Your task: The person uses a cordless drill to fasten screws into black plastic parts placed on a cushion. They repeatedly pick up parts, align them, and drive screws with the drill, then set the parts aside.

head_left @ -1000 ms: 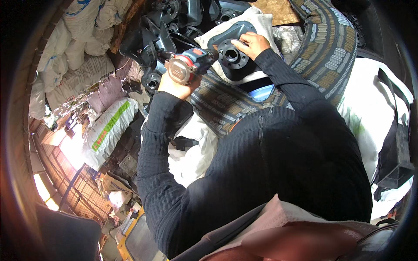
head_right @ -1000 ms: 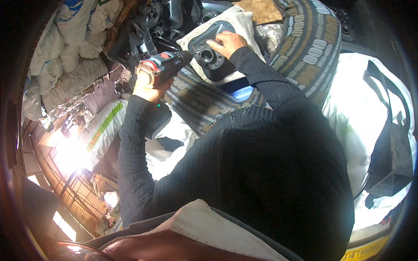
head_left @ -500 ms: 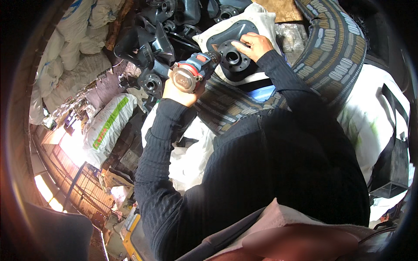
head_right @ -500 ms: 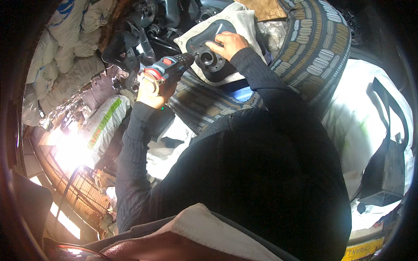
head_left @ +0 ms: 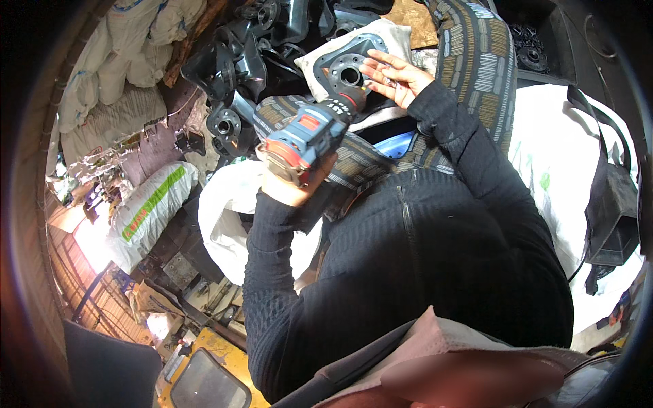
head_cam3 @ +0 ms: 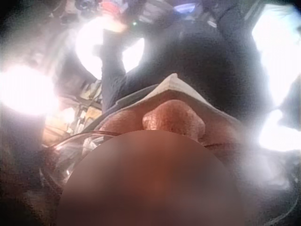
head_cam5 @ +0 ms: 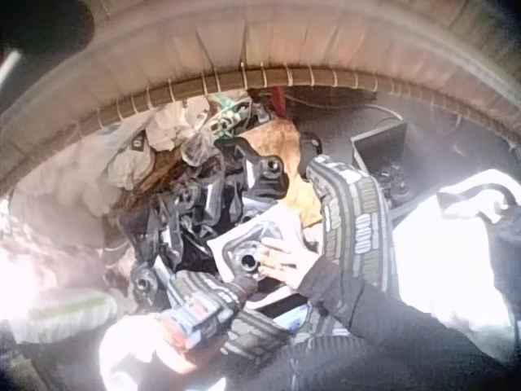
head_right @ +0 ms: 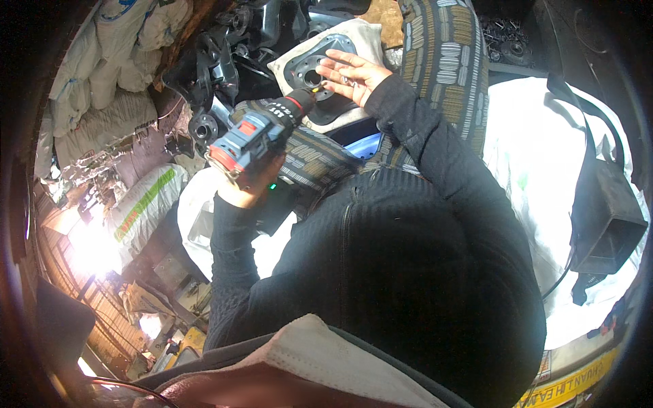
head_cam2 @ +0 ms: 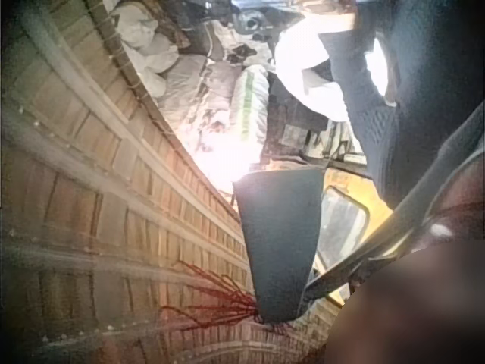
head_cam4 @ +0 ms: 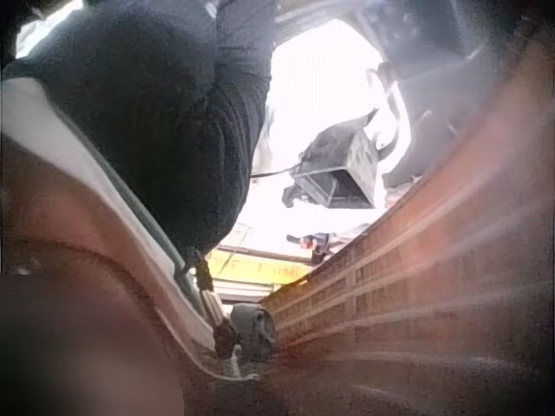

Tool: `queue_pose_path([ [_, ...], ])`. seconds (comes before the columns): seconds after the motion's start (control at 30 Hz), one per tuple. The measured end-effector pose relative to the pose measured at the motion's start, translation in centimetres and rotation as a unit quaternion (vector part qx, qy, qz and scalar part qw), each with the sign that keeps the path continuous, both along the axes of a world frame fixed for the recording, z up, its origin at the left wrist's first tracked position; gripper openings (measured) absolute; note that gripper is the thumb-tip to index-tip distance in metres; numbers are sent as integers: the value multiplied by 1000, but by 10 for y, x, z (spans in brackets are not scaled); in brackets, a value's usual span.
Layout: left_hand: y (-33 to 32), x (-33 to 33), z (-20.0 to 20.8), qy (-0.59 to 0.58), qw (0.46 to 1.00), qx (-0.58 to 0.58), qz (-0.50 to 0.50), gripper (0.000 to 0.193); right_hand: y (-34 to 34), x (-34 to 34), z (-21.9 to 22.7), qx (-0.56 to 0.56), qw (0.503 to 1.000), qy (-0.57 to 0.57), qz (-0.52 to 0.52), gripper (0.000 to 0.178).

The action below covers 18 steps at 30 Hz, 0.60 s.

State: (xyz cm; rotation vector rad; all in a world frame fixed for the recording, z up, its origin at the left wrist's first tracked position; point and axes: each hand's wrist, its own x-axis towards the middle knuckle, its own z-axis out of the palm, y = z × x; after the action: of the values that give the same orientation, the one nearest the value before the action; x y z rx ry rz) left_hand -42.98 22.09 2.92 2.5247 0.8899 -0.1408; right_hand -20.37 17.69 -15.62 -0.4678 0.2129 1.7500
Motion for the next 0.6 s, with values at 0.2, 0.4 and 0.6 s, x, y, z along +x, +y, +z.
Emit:
queue_pose_path([
  [0.2, -19, 2, -15, -50, 995, -42, 70, 34, 0, -15, -3, -19, 999, -12, -24, 37],
  [0.4, -11, -4, -24, 12, 998, 63, 5, 37, 4, -19, -1, -2, 1000, 8, 4, 33],
  [0.6, -10, -6, -20, 1, 999, 2, 50, 38, 9, -22, -7, -28, 999, 8, -33, 31],
])
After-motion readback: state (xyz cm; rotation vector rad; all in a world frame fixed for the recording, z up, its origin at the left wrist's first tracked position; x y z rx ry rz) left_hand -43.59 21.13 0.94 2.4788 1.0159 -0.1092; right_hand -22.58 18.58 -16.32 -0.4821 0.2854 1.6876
